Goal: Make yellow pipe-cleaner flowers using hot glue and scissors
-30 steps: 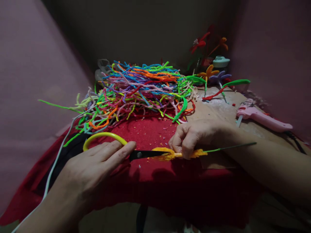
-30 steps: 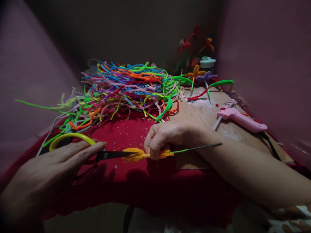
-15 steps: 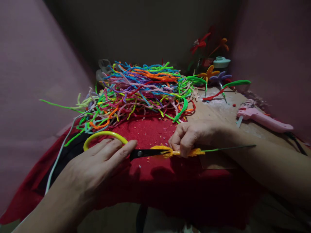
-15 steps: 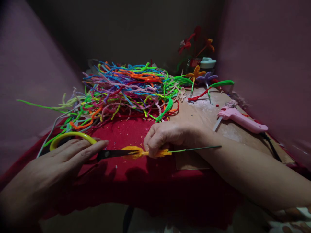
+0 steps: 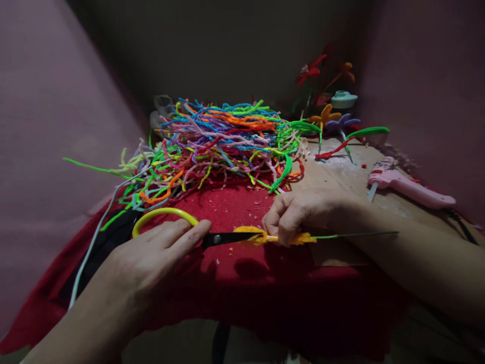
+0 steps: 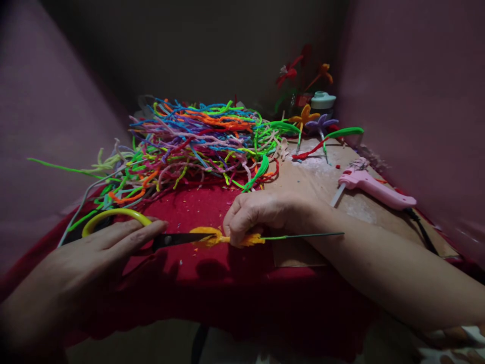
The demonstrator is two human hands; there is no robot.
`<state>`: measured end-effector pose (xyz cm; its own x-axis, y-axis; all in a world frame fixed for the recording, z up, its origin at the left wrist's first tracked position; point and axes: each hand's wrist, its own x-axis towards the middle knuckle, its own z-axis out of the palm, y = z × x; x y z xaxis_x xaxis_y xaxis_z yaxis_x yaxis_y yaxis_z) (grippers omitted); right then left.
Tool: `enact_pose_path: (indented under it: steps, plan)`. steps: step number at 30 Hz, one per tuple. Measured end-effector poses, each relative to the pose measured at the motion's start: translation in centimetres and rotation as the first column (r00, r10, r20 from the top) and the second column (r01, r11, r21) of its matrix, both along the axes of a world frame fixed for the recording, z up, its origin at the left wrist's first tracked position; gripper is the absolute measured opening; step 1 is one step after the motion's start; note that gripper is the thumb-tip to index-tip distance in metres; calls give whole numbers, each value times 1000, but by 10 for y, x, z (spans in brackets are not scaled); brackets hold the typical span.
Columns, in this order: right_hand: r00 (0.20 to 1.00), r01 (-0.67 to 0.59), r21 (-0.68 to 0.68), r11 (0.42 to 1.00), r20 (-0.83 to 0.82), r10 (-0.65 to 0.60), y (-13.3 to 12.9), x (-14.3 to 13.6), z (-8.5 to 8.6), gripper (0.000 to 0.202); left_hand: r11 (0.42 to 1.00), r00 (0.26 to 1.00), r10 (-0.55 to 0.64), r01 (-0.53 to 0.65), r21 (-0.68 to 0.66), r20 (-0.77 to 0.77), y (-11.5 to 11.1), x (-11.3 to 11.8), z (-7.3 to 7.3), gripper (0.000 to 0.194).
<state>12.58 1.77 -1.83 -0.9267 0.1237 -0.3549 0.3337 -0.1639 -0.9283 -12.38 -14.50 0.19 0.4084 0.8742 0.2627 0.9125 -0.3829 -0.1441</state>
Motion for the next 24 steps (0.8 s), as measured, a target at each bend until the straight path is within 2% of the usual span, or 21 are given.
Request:
enact_pose_path:
  steps: [5,14,18,21,24]
  plan:
    - [1000,7,-9,1000,8,-7,1,0,0,5,1000,1000,-18,17,-15,-18,5,-1,0,55]
    - [998,66,-47,997,8,-66,-4,-2,4,5,999,999,-10,12,41,-42,6,0,1,54]
    - [996,83,-75,994,-15,-84,-2,-1,0,5,995,995,-81,84,53,-63,6,-4,2,53]
    - [995,90,-88,992,-45,-94,2,1,0,4,997,998,-69,68,20,11,7,-6,3,52]
    - [991,112,-75,991,-69,-117,4,2,5,3,999,986,44,-47,12,159,14,-7,1,45]
